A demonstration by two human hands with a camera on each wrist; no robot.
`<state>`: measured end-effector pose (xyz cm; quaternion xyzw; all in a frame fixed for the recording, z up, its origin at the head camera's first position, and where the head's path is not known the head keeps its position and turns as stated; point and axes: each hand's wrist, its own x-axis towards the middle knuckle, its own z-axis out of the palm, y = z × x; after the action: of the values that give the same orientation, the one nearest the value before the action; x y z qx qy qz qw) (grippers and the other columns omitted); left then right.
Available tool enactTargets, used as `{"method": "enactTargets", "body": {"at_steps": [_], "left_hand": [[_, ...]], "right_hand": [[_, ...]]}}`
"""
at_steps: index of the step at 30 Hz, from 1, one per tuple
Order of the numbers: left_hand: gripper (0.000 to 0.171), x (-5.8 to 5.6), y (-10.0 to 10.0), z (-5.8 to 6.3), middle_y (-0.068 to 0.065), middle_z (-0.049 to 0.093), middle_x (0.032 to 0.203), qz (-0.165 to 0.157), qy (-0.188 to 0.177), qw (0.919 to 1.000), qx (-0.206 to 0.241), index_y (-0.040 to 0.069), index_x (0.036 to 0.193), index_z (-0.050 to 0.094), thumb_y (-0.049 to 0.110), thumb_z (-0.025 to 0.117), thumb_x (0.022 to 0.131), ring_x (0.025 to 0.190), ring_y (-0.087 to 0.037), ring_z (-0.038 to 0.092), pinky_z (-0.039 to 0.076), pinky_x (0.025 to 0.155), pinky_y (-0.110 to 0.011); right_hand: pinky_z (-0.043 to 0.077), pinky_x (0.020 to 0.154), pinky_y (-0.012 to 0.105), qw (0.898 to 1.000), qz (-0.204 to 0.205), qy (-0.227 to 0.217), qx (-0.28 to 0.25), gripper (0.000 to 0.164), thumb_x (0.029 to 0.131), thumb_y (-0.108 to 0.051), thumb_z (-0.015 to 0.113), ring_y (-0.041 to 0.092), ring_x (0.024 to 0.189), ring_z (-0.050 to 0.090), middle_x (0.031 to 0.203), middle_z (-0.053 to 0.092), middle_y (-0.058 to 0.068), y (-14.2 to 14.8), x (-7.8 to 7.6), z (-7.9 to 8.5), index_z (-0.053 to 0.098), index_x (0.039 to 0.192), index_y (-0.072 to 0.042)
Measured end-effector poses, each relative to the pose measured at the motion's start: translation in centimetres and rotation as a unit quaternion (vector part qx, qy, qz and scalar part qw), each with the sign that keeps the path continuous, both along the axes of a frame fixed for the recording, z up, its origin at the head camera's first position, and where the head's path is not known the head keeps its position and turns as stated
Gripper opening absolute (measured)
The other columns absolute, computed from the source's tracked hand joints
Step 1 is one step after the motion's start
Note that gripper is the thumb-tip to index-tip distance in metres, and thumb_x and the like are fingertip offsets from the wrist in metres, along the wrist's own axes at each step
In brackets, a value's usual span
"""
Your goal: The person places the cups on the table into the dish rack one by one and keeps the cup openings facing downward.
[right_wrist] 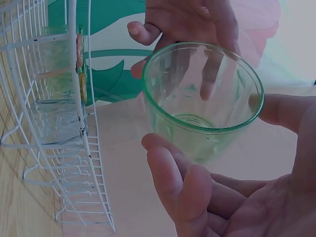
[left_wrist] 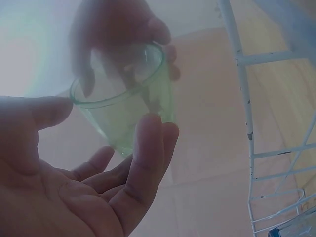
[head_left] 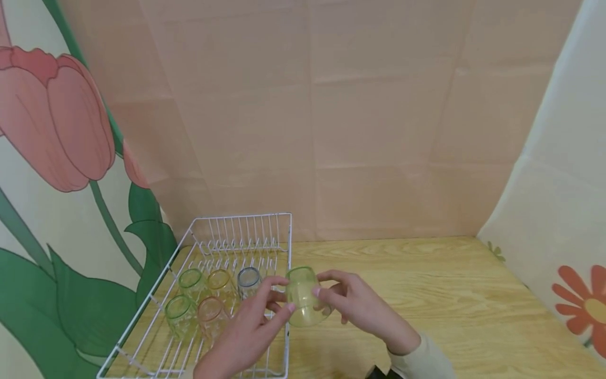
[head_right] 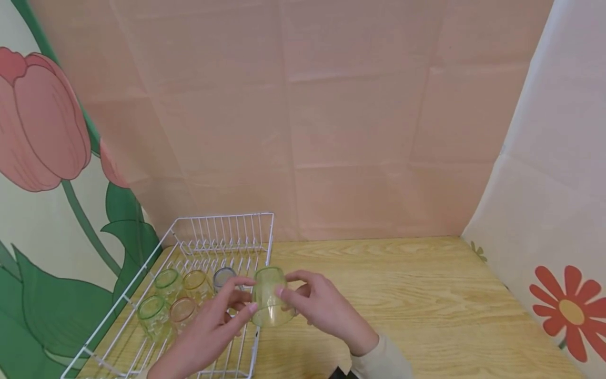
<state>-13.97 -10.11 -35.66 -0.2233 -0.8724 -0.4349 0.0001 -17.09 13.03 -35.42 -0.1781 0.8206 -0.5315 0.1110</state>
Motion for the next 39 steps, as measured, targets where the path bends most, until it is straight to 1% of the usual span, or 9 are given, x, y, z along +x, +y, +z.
{"method": "enactTargets", "body": {"at_steps": [6,11,16,21,24,30,36,39], "left_hand": [[0.045,-0.08,0.05,-0.04,0.002,0.065,0.110,0.001,-0.018,0.9996,0.019,0.029,0.127,0.038,0.053,0.051,0.091,0.089,-0.007,0.061,0.050,0.068,-0.025],[0.049,-0.09,0.05,0.02,-0.002,0.063,0.114,0.002,-0.033,0.9992,0.020,0.029,0.128,0.037,0.055,0.053,0.089,0.088,-0.009,0.061,0.050,0.063,-0.026],[0.051,-0.09,0.00,0.04,-0.004,0.061,0.118,-0.002,-0.041,0.9988,0.028,0.028,0.129,0.036,0.052,0.056,0.089,0.088,-0.009,0.061,0.051,0.063,-0.025],[0.053,-0.10,0.11,0.00,-0.003,0.059,0.120,-0.001,-0.034,0.9991,0.024,0.028,0.129,0.036,0.052,0.058,0.087,0.087,-0.008,0.060,0.051,0.063,-0.024],[0.053,-0.06,0.15,0.04,-0.002,0.058,0.121,0.001,-0.031,0.9993,0.021,0.029,0.129,0.036,0.052,0.059,0.087,0.087,-0.007,0.060,0.050,0.063,-0.024],[0.050,-0.04,0.18,0.09,-0.002,0.056,0.122,-0.002,-0.027,0.9995,0.016,0.029,0.127,0.036,0.049,0.060,0.088,0.087,-0.006,0.059,0.050,0.063,-0.024],[0.042,-0.08,0.17,0.17,-0.004,0.056,0.121,-0.010,-0.013,0.9997,0.020,0.028,0.124,0.036,0.047,0.054,0.092,0.088,-0.008,0.058,0.050,0.062,-0.023],[0.041,-0.08,0.20,0.22,-0.006,0.056,0.120,-0.014,-0.007,0.9996,0.024,0.027,0.124,0.036,0.047,0.053,0.092,0.089,-0.010,0.058,0.050,0.062,-0.023]], "right_hand": [[0.050,0.051,0.038,1.000,-0.002,0.004,0.015,0.059,0.089,-0.044,0.060,0.023,0.075,0.060,0.090,0.070,0.004,-0.02,0.11,0.01,0.048,0.131,-0.003],[0.049,0.051,0.037,1.000,0.000,0.011,0.018,0.059,0.088,-0.044,0.061,0.023,0.076,0.060,0.090,0.070,0.005,-0.07,0.20,-0.01,0.048,0.130,-0.004],[0.049,0.051,0.036,1.000,-0.002,0.013,0.020,0.056,0.088,-0.043,0.061,0.021,0.073,0.059,0.089,0.070,0.004,-0.14,0.28,-0.04,0.049,0.129,-0.007],[0.049,0.050,0.037,1.000,-0.007,0.011,0.011,0.053,0.089,-0.042,0.061,0.020,0.069,0.058,0.087,0.070,0.004,-0.17,0.27,-0.13,0.049,0.128,-0.009],[0.050,0.052,0.038,1.000,-0.008,0.013,0.010,0.054,0.089,-0.042,0.061,0.020,0.067,0.059,0.087,0.069,0.005,-0.24,0.23,-0.17,0.049,0.128,-0.007],[0.053,0.058,0.039,1.000,-0.002,0.019,0.011,0.057,0.089,-0.040,0.062,0.022,0.072,0.062,0.088,0.068,0.005,-0.36,0.26,-0.29,0.049,0.129,-0.001],[0.054,0.060,0.039,1.000,0.004,0.006,-0.008,0.052,0.087,-0.037,0.065,0.021,0.077,0.063,0.090,0.067,0.007,-0.37,0.18,-0.22,0.051,0.127,-0.006],[0.053,0.060,0.037,1.000,0.005,0.011,-0.012,0.052,0.087,-0.036,0.066,0.021,0.077,0.062,0.091,0.067,0.007,-0.37,0.24,-0.16,0.051,0.127,-0.006]]}}
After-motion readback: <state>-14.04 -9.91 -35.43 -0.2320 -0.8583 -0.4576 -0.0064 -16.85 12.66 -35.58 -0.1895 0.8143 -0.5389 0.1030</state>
